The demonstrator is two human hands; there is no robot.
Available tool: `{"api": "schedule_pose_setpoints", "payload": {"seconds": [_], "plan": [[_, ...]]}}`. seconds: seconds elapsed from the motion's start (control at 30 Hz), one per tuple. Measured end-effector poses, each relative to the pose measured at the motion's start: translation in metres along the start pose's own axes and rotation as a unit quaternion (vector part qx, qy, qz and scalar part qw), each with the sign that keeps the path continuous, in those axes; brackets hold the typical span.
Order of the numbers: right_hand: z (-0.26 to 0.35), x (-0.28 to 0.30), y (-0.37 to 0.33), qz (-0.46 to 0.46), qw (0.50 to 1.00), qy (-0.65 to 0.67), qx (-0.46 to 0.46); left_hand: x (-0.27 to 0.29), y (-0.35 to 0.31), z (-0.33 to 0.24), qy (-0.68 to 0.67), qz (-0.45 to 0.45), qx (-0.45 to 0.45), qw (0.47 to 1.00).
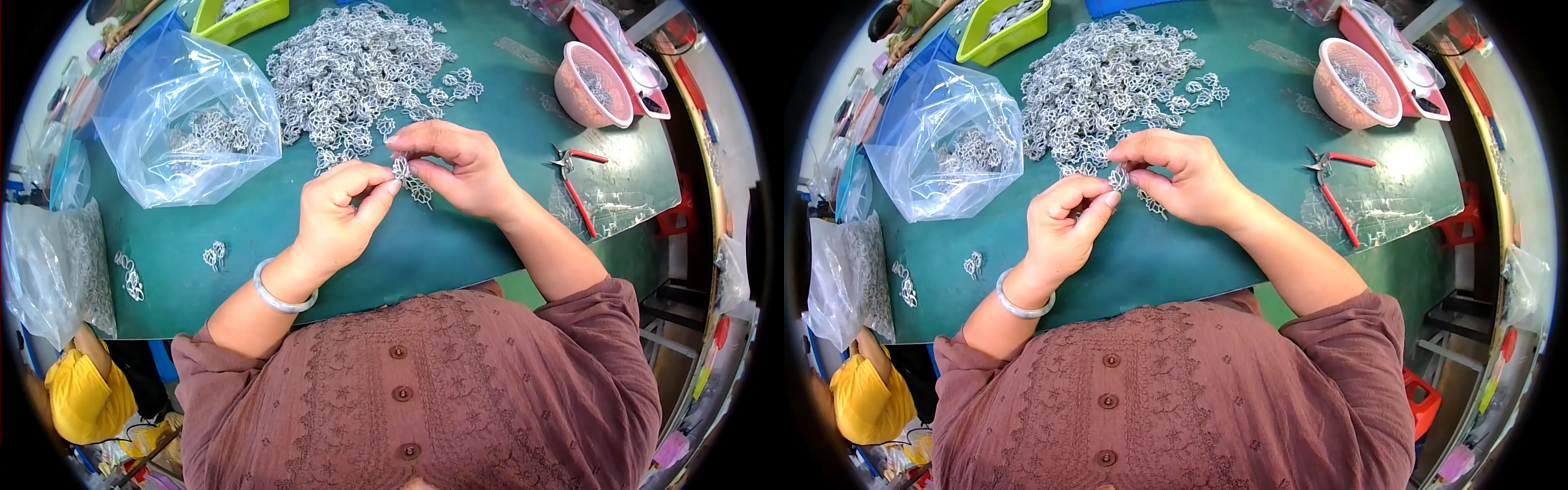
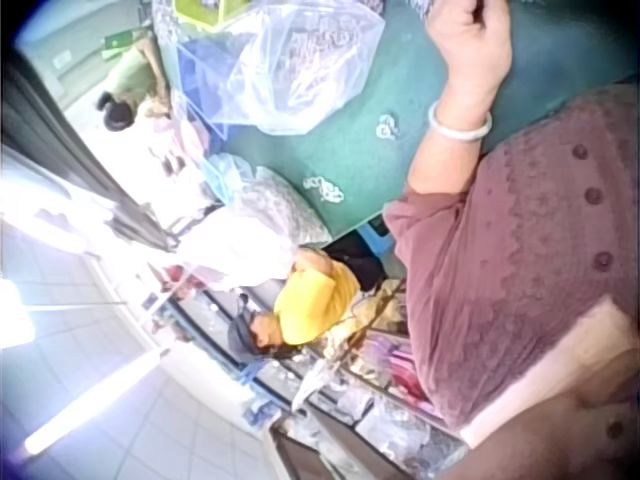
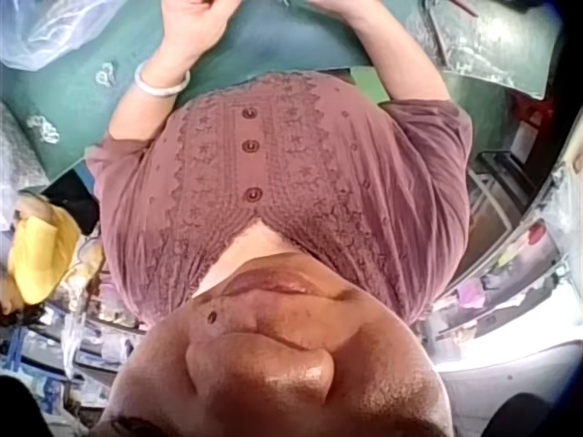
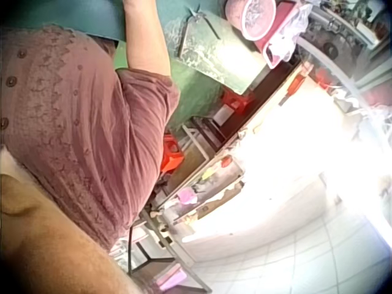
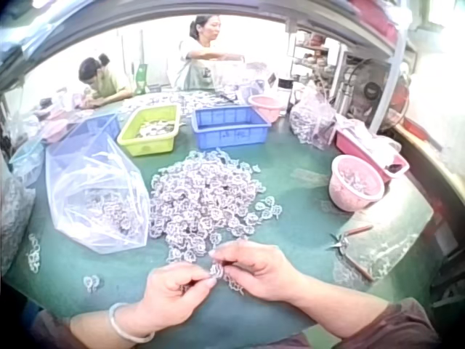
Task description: The person picks up individual small metal flower-shaped links from a large pile and connects them to one another by hand at a workspace.
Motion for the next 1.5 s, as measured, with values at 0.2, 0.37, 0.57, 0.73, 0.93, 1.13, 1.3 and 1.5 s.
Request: {"api": "schedule_pose_setpoints", "payload": {"seconds": [0.2, 0.37, 0.57, 0.73, 0.93, 1.13, 1.3, 1.5], "plan": [[-0.001, 0.000, 0.000, -0.002, 1.000, -0.004, -0.004, -0.001, -0.001, 0.005, -0.017, -0.006, -0.002, 1.000], [-0.001, 0.001, 0.000, 0.003, 1.000, -0.018, -0.004, -0.007, -0.005, 0.022, -0.174, 0.016, 0.135, 0.975], [-0.001, 0.002, 0.000, 0.001, 0.999, -0.034, -0.010, -0.009, -0.007, 0.028, -0.217, 0.023, 0.193, 0.957], [-0.004, 0.002, -0.001, 0.001, 0.999, -0.036, -0.038, -0.008, -0.006, 0.029, -0.230, 0.023, 0.214, 0.949], [-0.006, 0.002, -0.002, 0.004, 0.997, -0.051, -0.050, -0.009, -0.005, 0.032, -0.262, 0.025, 0.234, 0.936], [-0.002, 0.002, -0.002, 0.001, 0.997, -0.067, -0.038, -0.009, -0.006, 0.038, -0.313, 0.042, 0.272, 0.909], [0.003, 0.003, -0.003, -0.023, 0.995, -0.102, 0.011, -0.010, -0.006, 0.038, -0.323, 0.046, 0.275, 0.904], [0.008, 0.003, -0.001, -0.020, 0.988, -0.140, 0.058, -0.007, -0.004, 0.033, -0.268, 0.021, 0.239, 0.933]]}}
Point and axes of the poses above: each hand's wrist, its own y-axis towards the middle knuckle, its own x-axis out of the back of the hand, z = x × y, the point moved 7 cm from there along y, towards the middle knuckle, and after that the axes turned 8 degrees about y, right-handed, at the moved point
